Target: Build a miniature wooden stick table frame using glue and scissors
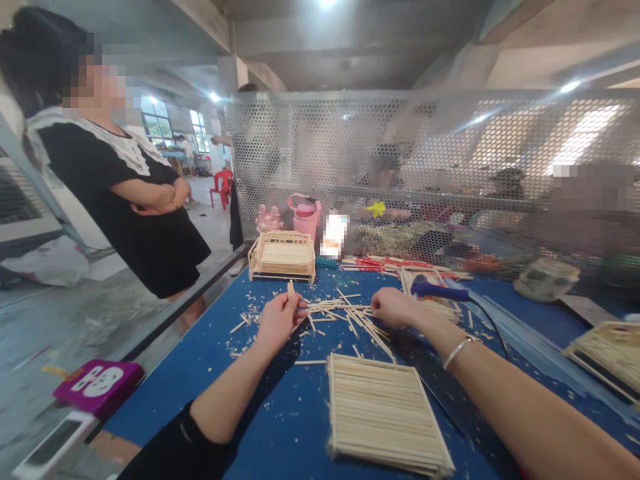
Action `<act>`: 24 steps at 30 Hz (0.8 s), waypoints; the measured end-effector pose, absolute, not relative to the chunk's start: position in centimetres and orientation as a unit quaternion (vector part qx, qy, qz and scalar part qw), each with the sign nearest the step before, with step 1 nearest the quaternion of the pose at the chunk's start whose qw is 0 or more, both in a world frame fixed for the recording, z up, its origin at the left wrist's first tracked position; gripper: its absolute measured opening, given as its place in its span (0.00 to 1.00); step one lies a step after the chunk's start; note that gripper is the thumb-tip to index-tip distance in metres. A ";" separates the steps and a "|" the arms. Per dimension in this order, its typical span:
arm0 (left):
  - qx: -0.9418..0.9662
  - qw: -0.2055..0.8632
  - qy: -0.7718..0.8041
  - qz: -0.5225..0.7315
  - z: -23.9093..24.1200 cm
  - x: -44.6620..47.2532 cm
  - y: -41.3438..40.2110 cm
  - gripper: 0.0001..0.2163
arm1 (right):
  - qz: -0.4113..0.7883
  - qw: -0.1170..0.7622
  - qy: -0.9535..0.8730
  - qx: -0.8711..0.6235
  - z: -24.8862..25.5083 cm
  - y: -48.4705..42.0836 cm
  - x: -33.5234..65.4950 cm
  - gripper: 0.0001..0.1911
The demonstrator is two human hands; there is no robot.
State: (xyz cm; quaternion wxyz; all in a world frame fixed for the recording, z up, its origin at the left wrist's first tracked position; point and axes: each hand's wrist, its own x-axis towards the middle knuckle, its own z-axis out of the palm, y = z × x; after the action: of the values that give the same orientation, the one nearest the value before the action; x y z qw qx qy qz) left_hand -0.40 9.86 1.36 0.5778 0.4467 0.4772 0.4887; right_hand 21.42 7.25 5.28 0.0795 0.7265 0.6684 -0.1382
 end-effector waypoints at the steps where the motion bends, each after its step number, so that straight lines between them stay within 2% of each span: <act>1: 0.448 0.577 0.477 0.489 1.4 -0.4 9.9 0.04 | -0.141 0.084 0.662 0.731 5.6 6.5 21.6 0.11; 8: 0.473 0.572 0.476 0.472 1.0 -0.4 9.5 0.04 | -0.118 0.067 0.646 0.751 3.6 -1.1 23.0 0.08; 15: 0.503 0.579 0.461 0.445 1.0 0.2 8.6 0.03 | -0.107 0.003 0.609 0.786 0.2 -3.4 23.9 0.15; 20: 0.511 0.577 0.468 0.433 1.1 0.2 8.5 0.04 | -0.087 -0.009 0.608 0.789 1.9 -1.7 24.2 0.14; 24: 0.517 0.576 0.477 0.417 1.1 0.3 8.8 0.04 | -0.101 -0.034 0.674 0.731 3.6 1.5 23.3 0.10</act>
State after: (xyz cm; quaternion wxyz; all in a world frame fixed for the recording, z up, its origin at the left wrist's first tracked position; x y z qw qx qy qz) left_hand 0.29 8.81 1.08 0.5755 0.5170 0.4767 0.4174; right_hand 23.31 1.48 3.62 -0.0335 0.7314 0.6736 -0.1014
